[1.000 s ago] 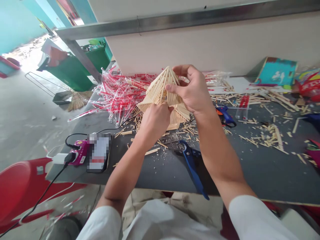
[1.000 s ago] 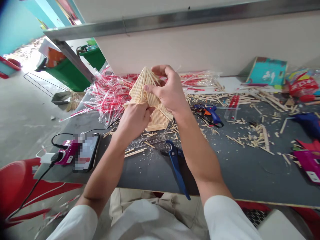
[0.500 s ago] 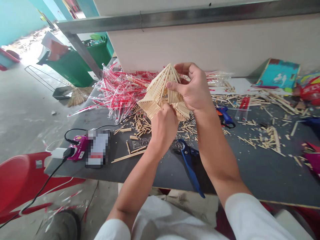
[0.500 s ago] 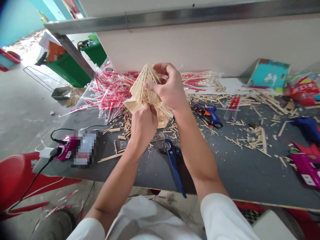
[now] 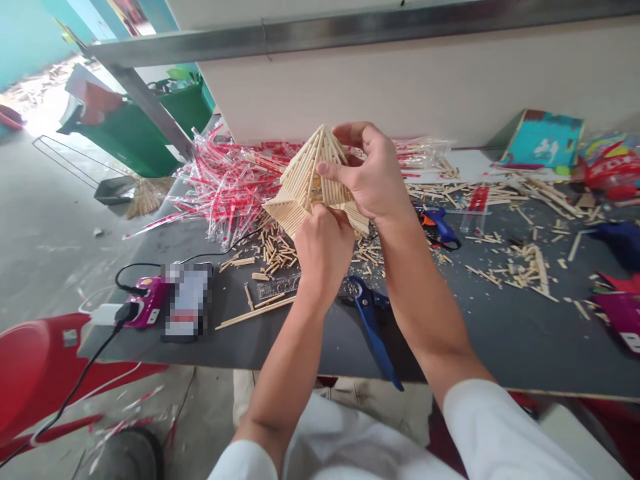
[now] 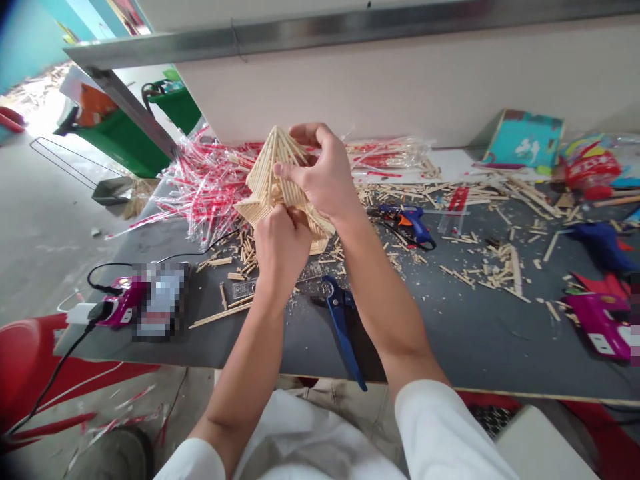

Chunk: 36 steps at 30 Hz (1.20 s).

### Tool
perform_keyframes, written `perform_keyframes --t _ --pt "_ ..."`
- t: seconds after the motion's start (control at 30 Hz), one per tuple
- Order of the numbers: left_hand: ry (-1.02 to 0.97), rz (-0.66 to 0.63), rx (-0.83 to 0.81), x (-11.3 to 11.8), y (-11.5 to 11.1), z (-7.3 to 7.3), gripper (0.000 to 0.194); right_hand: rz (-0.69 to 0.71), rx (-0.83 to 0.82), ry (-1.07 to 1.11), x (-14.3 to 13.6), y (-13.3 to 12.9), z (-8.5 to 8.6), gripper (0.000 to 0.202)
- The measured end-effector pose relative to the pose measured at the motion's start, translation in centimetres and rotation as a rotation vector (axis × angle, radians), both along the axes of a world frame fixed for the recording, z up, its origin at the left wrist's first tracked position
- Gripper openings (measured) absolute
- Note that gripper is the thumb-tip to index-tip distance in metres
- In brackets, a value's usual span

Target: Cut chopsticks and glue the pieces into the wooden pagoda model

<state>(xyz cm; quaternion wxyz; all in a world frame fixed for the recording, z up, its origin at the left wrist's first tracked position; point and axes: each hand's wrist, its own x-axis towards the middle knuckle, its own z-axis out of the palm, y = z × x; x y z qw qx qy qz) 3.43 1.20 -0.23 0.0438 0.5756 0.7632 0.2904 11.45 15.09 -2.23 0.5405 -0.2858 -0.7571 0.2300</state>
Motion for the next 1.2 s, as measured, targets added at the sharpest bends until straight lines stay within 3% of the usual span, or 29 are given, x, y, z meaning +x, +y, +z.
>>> perform_keyframes --t 0.23,0.47,0.77,1.07,1.2 --pt "0.013 0.042 0.036 0.3 0.2 -0.4 0.032 -0.022 -0.022 -0.062 -0.1 -0.6 0.5 0.059" --pt "0.014 0.044 0.089 0.3 0.5 -1.2 0.03 -0.042 -0.068 -0.038 -0.3 -1.4 1.2 0.045" --pt "-0.061 0.032 0.028 0.8 0.7 -1.4 0.026 -0.048 -0.101 -0.018 -0.3 -2.0 1.8 0.039" --pt "-0.148 0.035 0.02 1.1 0.8 -1.9 0.022 -0.043 -0.066 -0.034 -0.2 -1.6 1.4 0.048" --pt "-0.136 0.018 0.054 0.9 0.7 -1.9 0.023 0.032 -0.057 -0.027 0.4 -1.6 1.7 0.052"
